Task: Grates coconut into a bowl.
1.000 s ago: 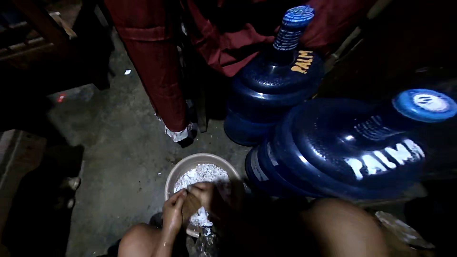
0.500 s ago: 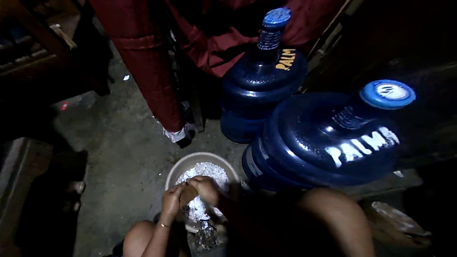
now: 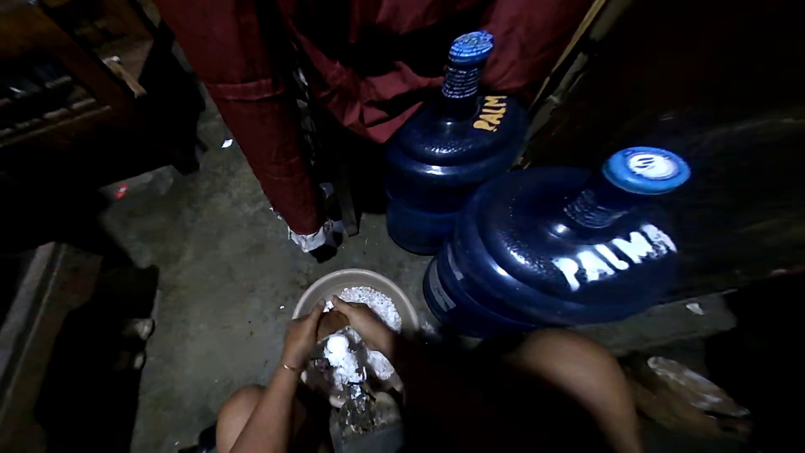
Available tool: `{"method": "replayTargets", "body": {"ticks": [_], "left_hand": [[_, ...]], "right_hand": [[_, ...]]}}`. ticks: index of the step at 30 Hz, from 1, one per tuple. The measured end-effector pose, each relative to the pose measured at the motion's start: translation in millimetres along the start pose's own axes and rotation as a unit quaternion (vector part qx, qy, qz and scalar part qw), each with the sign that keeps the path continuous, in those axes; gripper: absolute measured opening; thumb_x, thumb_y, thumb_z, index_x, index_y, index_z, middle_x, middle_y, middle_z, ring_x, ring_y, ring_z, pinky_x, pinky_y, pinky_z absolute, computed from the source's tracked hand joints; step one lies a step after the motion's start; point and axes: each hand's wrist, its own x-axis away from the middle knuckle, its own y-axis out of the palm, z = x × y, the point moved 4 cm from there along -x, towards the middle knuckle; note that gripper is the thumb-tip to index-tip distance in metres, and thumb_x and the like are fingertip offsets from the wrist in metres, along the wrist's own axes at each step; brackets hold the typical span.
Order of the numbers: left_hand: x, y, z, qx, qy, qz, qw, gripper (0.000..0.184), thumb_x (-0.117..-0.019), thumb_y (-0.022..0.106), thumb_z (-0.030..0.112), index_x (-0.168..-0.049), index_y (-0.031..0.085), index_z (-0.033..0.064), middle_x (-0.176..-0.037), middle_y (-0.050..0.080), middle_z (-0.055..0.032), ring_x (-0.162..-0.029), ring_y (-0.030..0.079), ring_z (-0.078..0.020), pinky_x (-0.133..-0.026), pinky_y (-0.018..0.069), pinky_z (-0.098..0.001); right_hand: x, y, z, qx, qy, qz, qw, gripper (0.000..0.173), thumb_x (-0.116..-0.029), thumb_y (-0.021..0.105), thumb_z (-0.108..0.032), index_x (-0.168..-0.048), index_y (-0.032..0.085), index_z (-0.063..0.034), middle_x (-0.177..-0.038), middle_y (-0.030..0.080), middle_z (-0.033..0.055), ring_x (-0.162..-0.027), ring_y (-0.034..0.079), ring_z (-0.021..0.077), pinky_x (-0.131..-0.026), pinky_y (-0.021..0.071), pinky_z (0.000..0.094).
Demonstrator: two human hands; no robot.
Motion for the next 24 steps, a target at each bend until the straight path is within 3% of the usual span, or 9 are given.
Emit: {"method": "replayTargets", "body": {"ticks": [2, 4, 9, 11, 15, 17, 20, 22, 24], "left_hand": [[0.7, -11.6, 19.5, 0.077, -0.02, -0.038, 0.996, 0.072, -0.1057, 0.032, 0.063, -0.112, 0.07, 0.0021, -0.094, 0.071, -0.0151, -0.085, 0.068, -0.0251, -0.077, 0.0564, -0.0449], [25.4, -26.0, 28.9, 0.13, 0.005, -0.048, 0.99, 0.065, -0.1068, 0.034, 0.059, -0.122, 0.069, 0.0067, -0.102, 0.072, -0.0115, -0.09, 0.069, -0.022, -0.079, 0.0569, -0.0418], [69.0, -8.6, 8.1, 0.076, 0.142, 0.012, 0.987, 0.032, -0.1017, 0.059, 0.026, -0.119, 0.073, 0.0033, -0.117, 0.075, -0.007, -0.11, 0.069, -0.0137, -0.098, 0.0558, -0.0355], [49.2, -2.0, -7.7, 0.043, 0.111, 0.029, 0.992, 0.027, -0.1008, 0.062, 0.023, -0.116, 0.075, 0.0052, -0.114, 0.075, -0.0056, -0.109, 0.069, -0.0124, -0.098, 0.0548, -0.036], [5.3, -1.4, -6.8, 0.024, 0.019, 0.005, 1.0, 0.037, -0.1068, 0.054, 0.035, -0.113, 0.074, 0.0035, -0.109, 0.072, -0.0138, -0.104, 0.066, -0.0229, -0.095, 0.051, -0.047], [1.0, -4.3, 6.4, 0.069, 0.024, -0.016, 0.997, 0.044, -0.1055, 0.053, 0.044, -0.113, 0.073, 0.005, -0.106, 0.072, -0.0134, -0.099, 0.068, -0.0235, -0.089, 0.0553, -0.0461], [44.5, -18.3, 20.7, 0.073, 0.1, -0.06, 0.991, 0.043, -0.1033, 0.055, 0.046, -0.123, 0.071, 0.0107, -0.118, 0.072, -0.0056, -0.108, 0.068, -0.0176, -0.095, 0.0561, -0.041], [65.9, -19.9, 11.4, 0.046, 0.141, -0.033, 0.988, 0.043, -0.0971, 0.062, 0.04, -0.126, 0.071, 0.0088, -0.121, 0.072, -0.0039, -0.112, 0.067, -0.0139, -0.099, 0.0551, -0.0375], [60.1, -10.7, -12.3, 0.064, 0.126, 0.014, 0.99, 0.035, -0.0968, 0.066, 0.029, -0.121, 0.072, 0.0044, -0.116, 0.074, -0.0059, -0.11, 0.069, -0.0132, -0.098, 0.0554, -0.0351]], "right_hand": [[-8.9, -15.0, -8.2, -0.041, 0.026, -0.031, 0.998, 0.081, -0.1021, 0.033, -0.071, -0.143, 0.054, -0.0046, -0.142, 0.057, 0.0216, -0.132, 0.055, 0.036, -0.106, 0.0456, 0.0608], [16.5, -16.3, -21.0, -0.041, 0.017, -0.059, 0.997, 0.079, -0.102, 0.033, -0.071, -0.14, 0.056, -0.0053, -0.135, 0.062, 0.0199, -0.124, 0.06, 0.0328, -0.101, 0.0505, 0.0563], [55.3, -4.3, 1.0, -0.021, -0.182, -0.005, 0.983, 0.038, -0.1032, 0.058, -0.027, -0.127, 0.068, 0.0004, -0.123, 0.07, 0.015, -0.115, 0.066, 0.0159, -0.104, 0.0519, 0.0354], [30.7, -1.3, 19.2, -0.061, -0.153, -0.027, 0.986, 0.034, -0.1051, 0.055, -0.021, -0.127, 0.067, 0.0023, -0.125, 0.068, 0.0155, -0.116, 0.064, 0.0156, -0.104, 0.0505, 0.0344], [-9.8, -6.3, 17.0, -0.039, 0.023, -0.026, 0.999, 0.061, -0.1019, 0.052, -0.058, -0.138, 0.06, -0.0099, -0.141, 0.057, 0.0201, -0.128, 0.056, 0.0369, -0.098, 0.0479, 0.0623], [-7.4, -11.8, 1.1, -0.031, 0.029, -0.017, 0.999, 0.074, -0.0978, 0.047, -0.071, -0.143, 0.056, -0.0124, -0.147, 0.052, 0.0216, -0.133, 0.051, 0.0415, -0.098, 0.0452, 0.0671], [47.2, -8.9, -21.2, 0.019, -0.09, -0.023, 0.995, 0.053, -0.1069, 0.048, -0.049, -0.139, 0.062, -0.009, -0.135, 0.064, 0.0175, -0.124, 0.061, 0.0287, -0.104, 0.0492, 0.0509], [56.6, 0.6, -9.1, -0.011, -0.202, -0.013, 0.979, 0.036, -0.1027, 0.059, -0.029, -0.126, 0.07, -0.0035, -0.121, 0.07, 0.013, -0.114, 0.065, 0.0173, -0.103, 0.0523, 0.037], [34.8, 7.5, 12.5, -0.057, -0.193, -0.046, 0.978, 0.031, -0.1011, 0.061, -0.019, -0.123, 0.069, 0.0014, -0.121, 0.07, 0.0141, -0.114, 0.065, 0.0152, -0.103, 0.0516, 0.0332]]}}
